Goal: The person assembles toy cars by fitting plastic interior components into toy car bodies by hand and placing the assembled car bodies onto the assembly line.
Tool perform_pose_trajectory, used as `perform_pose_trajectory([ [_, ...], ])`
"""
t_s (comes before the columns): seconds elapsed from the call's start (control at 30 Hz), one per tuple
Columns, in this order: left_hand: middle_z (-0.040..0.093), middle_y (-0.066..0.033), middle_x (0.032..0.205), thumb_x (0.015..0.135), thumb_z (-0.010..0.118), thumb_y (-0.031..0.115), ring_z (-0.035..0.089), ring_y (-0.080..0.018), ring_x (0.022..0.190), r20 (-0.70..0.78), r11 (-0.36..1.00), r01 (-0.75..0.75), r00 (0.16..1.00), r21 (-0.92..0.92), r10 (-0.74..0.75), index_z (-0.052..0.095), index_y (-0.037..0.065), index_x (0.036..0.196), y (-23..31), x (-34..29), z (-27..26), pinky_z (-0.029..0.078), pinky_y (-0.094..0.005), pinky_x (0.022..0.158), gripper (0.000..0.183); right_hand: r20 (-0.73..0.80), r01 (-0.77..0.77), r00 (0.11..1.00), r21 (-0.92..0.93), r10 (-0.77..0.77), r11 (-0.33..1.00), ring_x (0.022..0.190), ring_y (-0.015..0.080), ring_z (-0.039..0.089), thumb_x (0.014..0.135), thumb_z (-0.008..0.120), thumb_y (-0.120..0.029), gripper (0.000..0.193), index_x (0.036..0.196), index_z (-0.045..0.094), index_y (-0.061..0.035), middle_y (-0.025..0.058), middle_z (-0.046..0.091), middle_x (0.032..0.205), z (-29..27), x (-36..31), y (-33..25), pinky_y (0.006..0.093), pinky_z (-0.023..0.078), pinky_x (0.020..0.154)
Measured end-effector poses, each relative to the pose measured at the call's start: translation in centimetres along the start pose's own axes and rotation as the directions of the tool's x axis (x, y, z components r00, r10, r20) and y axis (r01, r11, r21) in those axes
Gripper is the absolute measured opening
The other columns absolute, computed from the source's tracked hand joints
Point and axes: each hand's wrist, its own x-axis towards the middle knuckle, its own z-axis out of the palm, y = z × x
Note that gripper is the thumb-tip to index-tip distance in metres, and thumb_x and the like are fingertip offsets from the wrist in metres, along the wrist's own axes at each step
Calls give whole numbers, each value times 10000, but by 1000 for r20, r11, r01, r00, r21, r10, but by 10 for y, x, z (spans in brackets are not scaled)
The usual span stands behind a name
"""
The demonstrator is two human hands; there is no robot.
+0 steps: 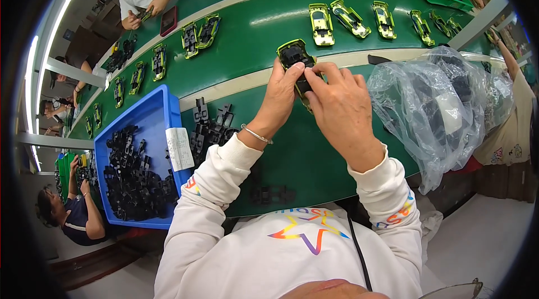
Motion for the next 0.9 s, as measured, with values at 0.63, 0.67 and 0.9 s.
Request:
perform_pose_trajectory([
  [0.63,483,-90,1356,997,480,208,508,-130,1177,251,996,46,966,77,-64,155,36,1564,12,-7,17,420,-283,1006,676,360,-416,852,906,381,75,872,136,609,890,728,-213,417,1216,620,25,66,651,1007,19,26,46,265,502,697],
  [0.67,486,-85,1347,1001,468,211,498,-129,1183,249,996,37,967,82,-56,199,35,1550,10,-7,15,407,-284,1014,636,363,-417,852,906,378,70,872,136,609,890,728,-213,417,1216,620,25,66,651,1007,22,27,46,265,502,697],
  [0.9,509,-54,1266,1023,475,218,514,-121,1144,281,995,83,955,55,-95,337,50,1454,3,-7,9,429,-296,988,482,423,-498,807,863,413,90,865,133,628,868,723,-202,421,1179,600,55,86,671,1001,42,31,48,268,516,755],
])
